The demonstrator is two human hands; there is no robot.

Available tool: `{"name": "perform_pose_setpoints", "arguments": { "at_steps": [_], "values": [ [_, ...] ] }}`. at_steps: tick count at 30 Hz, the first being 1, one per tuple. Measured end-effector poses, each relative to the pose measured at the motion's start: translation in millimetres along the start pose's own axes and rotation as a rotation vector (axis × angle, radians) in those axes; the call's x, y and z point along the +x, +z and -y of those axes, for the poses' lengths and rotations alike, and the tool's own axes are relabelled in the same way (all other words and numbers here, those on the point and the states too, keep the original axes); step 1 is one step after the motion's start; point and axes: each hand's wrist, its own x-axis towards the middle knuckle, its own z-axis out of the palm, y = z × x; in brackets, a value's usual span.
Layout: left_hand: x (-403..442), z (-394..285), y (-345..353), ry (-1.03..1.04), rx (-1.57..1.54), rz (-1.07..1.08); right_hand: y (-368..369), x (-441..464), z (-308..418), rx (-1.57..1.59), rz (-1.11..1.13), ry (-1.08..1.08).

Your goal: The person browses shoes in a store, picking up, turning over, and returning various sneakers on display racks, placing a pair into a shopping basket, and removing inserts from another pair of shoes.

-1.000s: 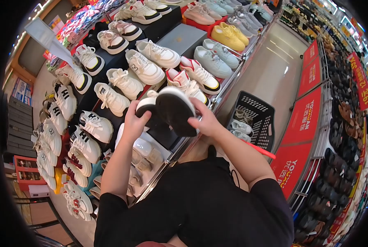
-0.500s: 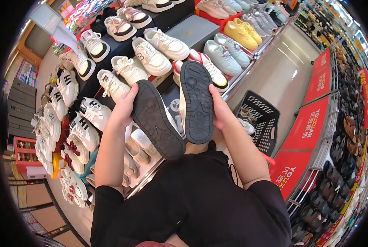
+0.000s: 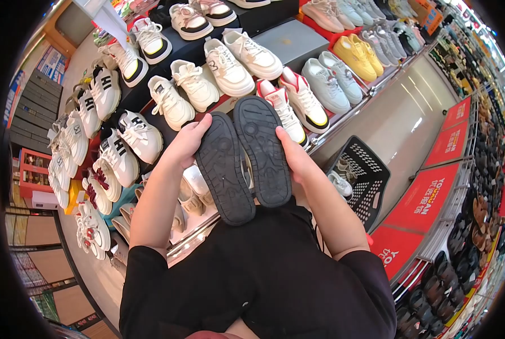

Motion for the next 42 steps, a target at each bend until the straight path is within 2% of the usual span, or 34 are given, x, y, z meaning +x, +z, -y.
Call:
{"name": "perform_pose_setpoints", "arguments": {
  "at_steps": [3, 4, 6, 7, 9, 11, 13, 15, 19, 23, 27, 29, 30, 33, 34, 36, 37, 39, 40, 42],
  "values": [
    [-7.4, -1.8, -1.9, 0.02, 0.008, 0.05, 5.9, -6.7, 10.0, 0.016, -0.005, -0.049],
    [-10.1, -0.1, -3.0, 0.175, -0.055, 0.142, 0.2, -4.0, 9.4, 0.013, 0.0, -0.047],
    [-14.8, 4.8, -8.5, 0.425, -0.078, 0.295, -16.9, -0.5, 9.0, -0.156, 0.172, -0.397],
    [-16.8, 6.8, -11.4, 0.524, -0.037, 0.357, -21.9, -2.1, 11.7, -0.163, 0.18, -0.393],
    [-25.3, 19.8, -14.2, 0.616, 0.009, 0.383, -29.7, -8.8, 16.9, -0.672, 0.21, -0.684],
    [-21.4, 50.5, -20.4, 0.63, 0.043, 0.334, -24.9, -19.7, 19.8, -1.229, 0.155, -0.62],
    [-15.3, 83.9, -27.7, 0.753, 0.203, 0.243, -40.4, -11.9, -8.3, -1.287, 0.119, -0.749],
    [-15.6, 106.7, -36.3, 0.769, 0.362, 0.252, -56.2, -8.9, -39.5, -1.366, 0.047, -0.807],
    [-36.7, 129.0, -38.3, 0.817, 0.553, 0.317, -85.9, 8.0, -92.9, -1.363, 0.073, -1.323],
    [-50.2, 135.6, -50.0, 0.82, 0.725, 0.301, -95.2, 14.1, -114.4, -1.397, 0.066, -1.262],
    [-58.0, 145.3, -65.8, 0.772, 0.996, 0.204, -69.4, 20.9, -100.6, -1.474, 0.043, -1.335],
    [-59.4, 150.6, -69.1, 0.774, 1.039, 0.172, -71.1, 28.3, -100.4, -1.693, 0.056, -1.329],
    [-59.4, 153.1, -69.8, 0.776, 1.082, 0.136, -72.5, 34.8, -100.0, -1.662, 0.124, -1.244],
    [-50.1, 163.2, -71.1, 0.802, 0.931, 0.065, -76.0, 37.9, -108.2, -1.724, 0.143, -1.311],
    [-44.0, 165.1, -70.8, 0.801, 0.932, 0.071, -74.8, 33.7, -112.6, -1.791, 0.15, -1.261],
    [-27.4, 164.8, -64.9, 0.707, 0.756, -0.169, -68.5, 25.8, -110.5, -1.802, 0.159, -1.19],
    [-20.6, 154.8, -55.9, 0.705, 0.753, -0.165, -63.1, 21.3, -105.8, -1.814, 0.174, -1.127],
    [-2.1, 131.6, -37.0, 0.688, 0.752, -0.452, -55.8, 15.0, -99.1, -1.824, 0.205, -1.047],
    [11.1, 125.6, -31.9, 0.691, 0.753, -0.452, -51.1, 11.7, -95.5, -1.816, 0.217, -0.997],
    [36.3, 117.5, -25.8, 0.557, 0.809, -0.617, -45.9, 6.4, -89.0, -1.806, 0.228, -0.951]
  ]
}}
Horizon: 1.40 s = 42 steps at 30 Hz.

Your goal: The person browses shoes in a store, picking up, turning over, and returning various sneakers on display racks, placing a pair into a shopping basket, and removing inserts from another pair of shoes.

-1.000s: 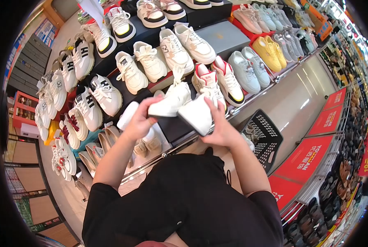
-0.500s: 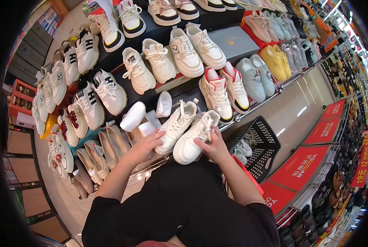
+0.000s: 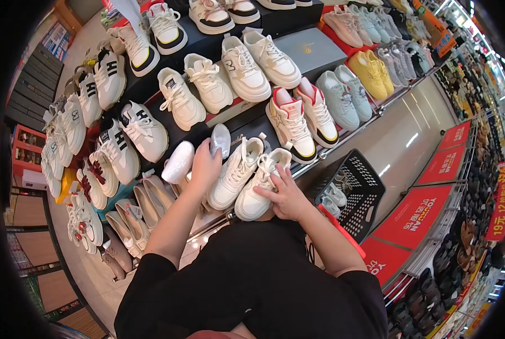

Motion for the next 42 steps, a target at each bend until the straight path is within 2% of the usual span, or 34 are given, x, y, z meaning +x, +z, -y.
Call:
{"name": "perform_pose_setpoints", "arguments": {
  "at_steps": [1, 4, 7, 9, 11, 13, 14, 15, 16, 17, 19, 21, 23, 25, 29, 30, 31, 32, 33, 35, 36, 37, 38, 39, 42],
  "values": [
    [8.6, -1.1, 3.8, 0.004, 0.001, 0.001, -4.1, -0.4, 0.5, 0.046, -0.012, -0.004],
    [24.9, -0.8, 14.8, -0.215, 0.279, 0.236, -5.0, -7.9, 2.3, 0.14, -0.072, 0.025],
    [27.4, 3.8, 17.8, -0.233, 0.26, 0.233, -3.2, -15.9, 4.5, 0.2, -0.175, 0.082],
    [17.3, 4.8, 13.5, -0.113, 0.153, 0.084, -2.7, -19.5, 6.9, 0.156, -0.335, 0.142],
    [8.8, -5.8, 4.8, -0.106, 0.105, 0.094, 0.1, -24.3, 9.1, 0.242, -0.397, 0.21],
    [-8.7, -15.7, -1.8, -0.201, -0.792, -0.078, -0.7, -22.5, 11.8, 0.336, -0.458, 0.269],
    [-19.1, -16.6, -15.4, -0.174, -0.875, 0.058, -5.7, -21.2, 14.5, 0.4, -0.453, 0.311],
    [-31.8, -26.1, -19.0, -0.083, -1.014, 0.028, -12.2, -19.3, 17.9, 0.466, -0.443, 0.351],
    [-38.2, -28.0, -22.8, 0.096, -1.042, 0.097, -19.8, -14.1, 18.5, 0.648, -0.39, 0.348],
    [-44.2, -29.9, -26.2, 0.272, -1.066, 0.169, -24.3, -9.1, 21.3, 0.661, -0.385, 0.353],
    [-55.8, -44.5, -26.5, 0.171, -1.151, 0.176, -33.7, 3.6, 32.2, 1.313, -0.211, 0.517],
    [-62.7, -52.5, -20.3, 0.138, -1.342, 0.292, -46.0, 14.8, 40.2, 1.333, -0.197, 0.514],
    [-69.7, -60.0, -15.4, 0.206, -1.277, 0.289, -49.6, 22.1, 37.3, 1.416, -0.069, 0.575],
    [-76.7, -66.8, -15.1, 0.096, -1.229, 0.424, -53.3, 30.1, 34.1, 1.444, -0.033, 0.61],
    [-84.2, -76.9, -13.0, -0.028, -1.108, 0.431, -59.0, 25.9, 27.5, 1.353, -0.028, 0.647],
    [-83.9, -75.3, -10.6, -0.023, -1.112, 0.434, -62.5, 22.3, 24.4, 1.257, -0.143, 0.651],
    [-83.6, -71.3, -7.2, 0.01, -0.868, 0.351, -67.4, 17.9, 20.5, 1.157, -0.256, 0.655],
    [-82.9, -68.8, -5.4, 0.041, -0.625, 0.266, -79.2, 14.6, 11.3, 0.895, -0.342, 0.658],
    [-80.5, -68.9, -7.3, 0.047, -0.631, 0.267, -92.7, 12.7, -2.1, 0.631, -0.422, 0.652],
    [-72.9, -73.5, -14.7, 0.295, -0.206, 0.219, -98.1, 1.6, -34.2, 0.399, -0.652, 0.612],
    [-68.4, -80.4, -14.2, 0.423, -0.139, 0.195, -107.2, 0.7, -36.7, 0.448, -0.658, 0.632],
    [-64.8, -87.8, -12.3, 0.427, -0.141, 0.195, -117.3, 1.5, -35.9, 0.497, -0.664, 0.652],
    [-61.2, -95.5, -9.2, 0.534, -0.064, 0.229, -122.2, 3.6, -35.1, 0.327, -0.613, 0.617],
    [-57.8, -101.6, -5.1, 0.642, 0.013, 0.264, -121.1, 5.7, -34.2, 0.324, -0.618, 0.619],
    [-46.4, -109.6, 15.4, 0.779, 0.184, 0.274, -108.5, 17.0, -27.8, 0.007, -0.54, 0.417]
  ]
}}
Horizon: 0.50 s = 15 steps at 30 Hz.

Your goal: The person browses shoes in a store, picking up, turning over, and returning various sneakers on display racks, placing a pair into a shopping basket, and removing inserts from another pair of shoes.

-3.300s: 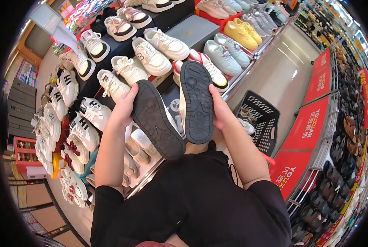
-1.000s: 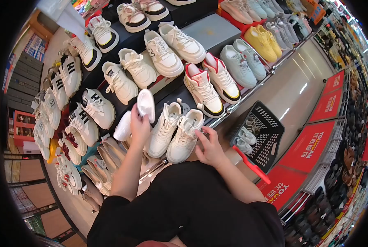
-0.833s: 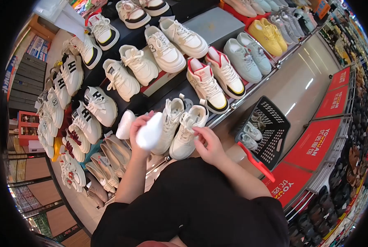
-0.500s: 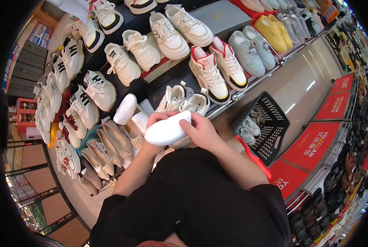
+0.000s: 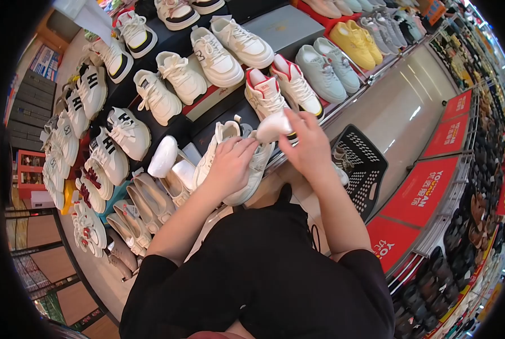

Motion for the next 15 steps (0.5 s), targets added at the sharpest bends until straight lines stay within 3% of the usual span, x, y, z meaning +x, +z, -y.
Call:
{"name": "perform_pose_setpoints", "arguments": {
  "at_steps": [4, 6, 13, 15],
  "values": [
    [13.1, 8.2, 10.0, -0.122, 0.168, 0.194, 24.9, -6.7, 8.1, 0.006, 0.018, -0.025],
    [18.0, 14.2, 1.0, -0.145, 0.111, 0.423, 27.4, -7.0, 12.5, -0.009, 0.065, -0.052],
    [-9.9, 41.4, 15.5, -0.193, -0.332, 0.165, 50.7, -2.2, 10.0, 0.047, 0.143, -0.173],
    [-17.5, 37.9, 22.5, -0.214, -0.374, 0.044, 58.9, -2.9, 8.6, 0.0, 0.374, -0.027]
  ]
}}
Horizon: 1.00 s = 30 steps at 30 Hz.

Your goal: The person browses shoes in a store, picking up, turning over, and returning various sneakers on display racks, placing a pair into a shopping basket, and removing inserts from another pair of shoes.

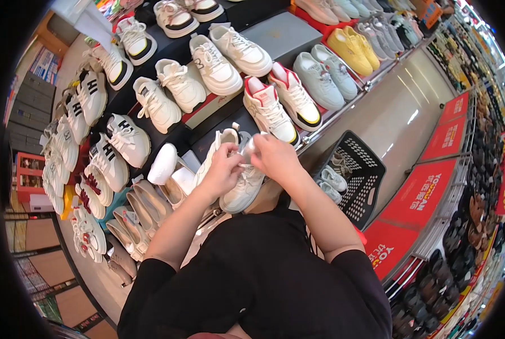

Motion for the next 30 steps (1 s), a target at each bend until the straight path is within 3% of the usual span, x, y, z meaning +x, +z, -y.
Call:
{"name": "perform_pose_setpoints", "arguments": {
  "at_steps": [2, 5, 10, 15, 17, 23, 25, 26, 28, 30],
  "values": [
    [-5.6, -2.1, 6.4, -0.003, 0.006, -0.09, 1.2, -0.9, 5.0, 0.033, 0.08, -0.02],
    [-14.6, 2.6, 16.2, 0.024, 0.063, -0.203, 1.6, -3.4, 9.7, 0.124, 0.293, 0.132],
    [-20.6, -2.2, 10.3, -0.004, 0.077, -0.304, 25.8, -13.6, -9.3, 0.298, 0.39, -0.049],
    [-36.0, 22.0, -35.4, -0.269, 0.338, -0.651, 32.6, -9.8, -9.0, 0.213, 0.374, -0.135],
    [-53.1, 42.9, -64.4, -0.413, 0.575, -0.627, 41.6, -13.1, -15.6, 0.246, 0.382, -0.085],
    [-77.3, 86.7, -74.8, -0.563, 0.715, -0.462, 48.6, -22.6, -6.7, 0.298, 0.181, -0.099],
    [-70.1, 58.3, -82.8, -0.491, 0.73, -0.529, 50.3, -32.6, -7.5, 0.311, 0.113, -0.07],
    [-65.3, 41.7, -87.3, -0.423, 0.749, -0.598, 51.0, -39.7, -8.0, 0.36, 0.035, 0.05],
    [-59.3, 18.8, -84.1, -0.373, 0.621, -0.641, 48.0, -44.3, -2.6, 0.402, -0.039, 0.173],
    [-50.4, -10.7, -76.3, -0.398, -0.126, -0.712, 33.4, -48.4, 17.0, 0.481, -0.021, 0.161]
  ]
}}
